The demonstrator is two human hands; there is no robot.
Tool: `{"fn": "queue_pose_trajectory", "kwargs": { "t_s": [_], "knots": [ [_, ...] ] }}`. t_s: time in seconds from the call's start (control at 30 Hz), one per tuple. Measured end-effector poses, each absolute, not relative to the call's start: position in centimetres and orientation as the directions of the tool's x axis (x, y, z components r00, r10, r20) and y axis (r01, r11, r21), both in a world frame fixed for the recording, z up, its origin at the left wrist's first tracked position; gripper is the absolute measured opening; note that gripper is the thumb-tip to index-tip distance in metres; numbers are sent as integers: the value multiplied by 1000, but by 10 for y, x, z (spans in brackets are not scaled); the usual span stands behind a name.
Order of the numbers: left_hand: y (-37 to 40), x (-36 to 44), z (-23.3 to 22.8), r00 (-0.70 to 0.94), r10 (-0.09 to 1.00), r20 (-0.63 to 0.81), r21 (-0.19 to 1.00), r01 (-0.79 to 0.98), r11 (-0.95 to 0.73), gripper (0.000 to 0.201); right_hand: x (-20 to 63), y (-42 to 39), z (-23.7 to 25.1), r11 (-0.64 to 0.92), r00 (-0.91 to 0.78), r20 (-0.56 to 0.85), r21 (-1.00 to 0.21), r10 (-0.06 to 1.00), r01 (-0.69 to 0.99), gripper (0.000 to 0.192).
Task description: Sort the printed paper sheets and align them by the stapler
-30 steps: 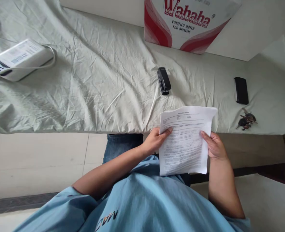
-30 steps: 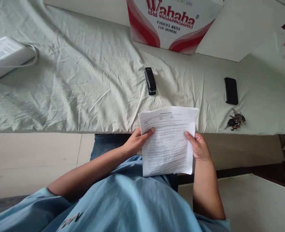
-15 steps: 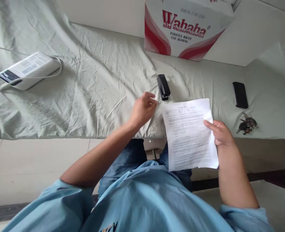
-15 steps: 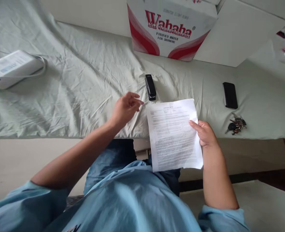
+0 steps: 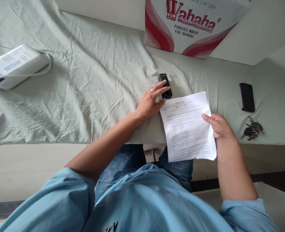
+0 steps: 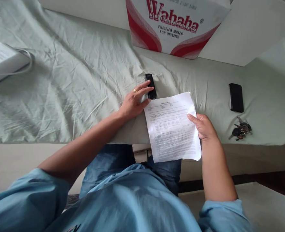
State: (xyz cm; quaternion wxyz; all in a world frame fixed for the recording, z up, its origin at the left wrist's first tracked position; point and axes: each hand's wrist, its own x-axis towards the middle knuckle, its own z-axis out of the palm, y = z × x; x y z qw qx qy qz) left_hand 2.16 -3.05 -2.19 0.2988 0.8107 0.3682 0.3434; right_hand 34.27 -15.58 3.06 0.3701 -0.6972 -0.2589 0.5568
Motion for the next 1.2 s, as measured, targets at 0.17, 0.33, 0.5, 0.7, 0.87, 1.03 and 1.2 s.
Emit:
{"fn": "queue_pose_trajectory", "kwargs": {
  "t_s": [0.17,0.33,0.5,0.7,0.87,1.03,1.2],
  "knots": [
    [-33,15,-16,502,803,322,780,340,-525,54,337,-162,34,-577,251,-573,-814,780,-65,54],
    [-35,13,-13,440,842,313,802,353,-482,54,334,-159,28,-569,262,-560,-821,786,-47,56],
    [-31,14,-18,496,799,340,766,346,-541,50,339,-157,23,-555,277,-549,-829,789,-64,57],
    [-29,16,-24,516,777,362,757,324,-568,55,340,-159,19,-527,291,-526,-846,799,-82,55],
    [-33,21,-18,502,821,271,734,444,-514,69,342,-160,17,-523,319,-518,-849,793,-76,55],
    [-38,21,1,565,810,158,633,571,-522,78,335,-161,20,-489,337,-485,-869,807,-79,57],
    [-26,21,2,564,799,209,631,547,-551,69,326,-183,19,-438,381,-423,-898,822,-51,54]
  ]
}}
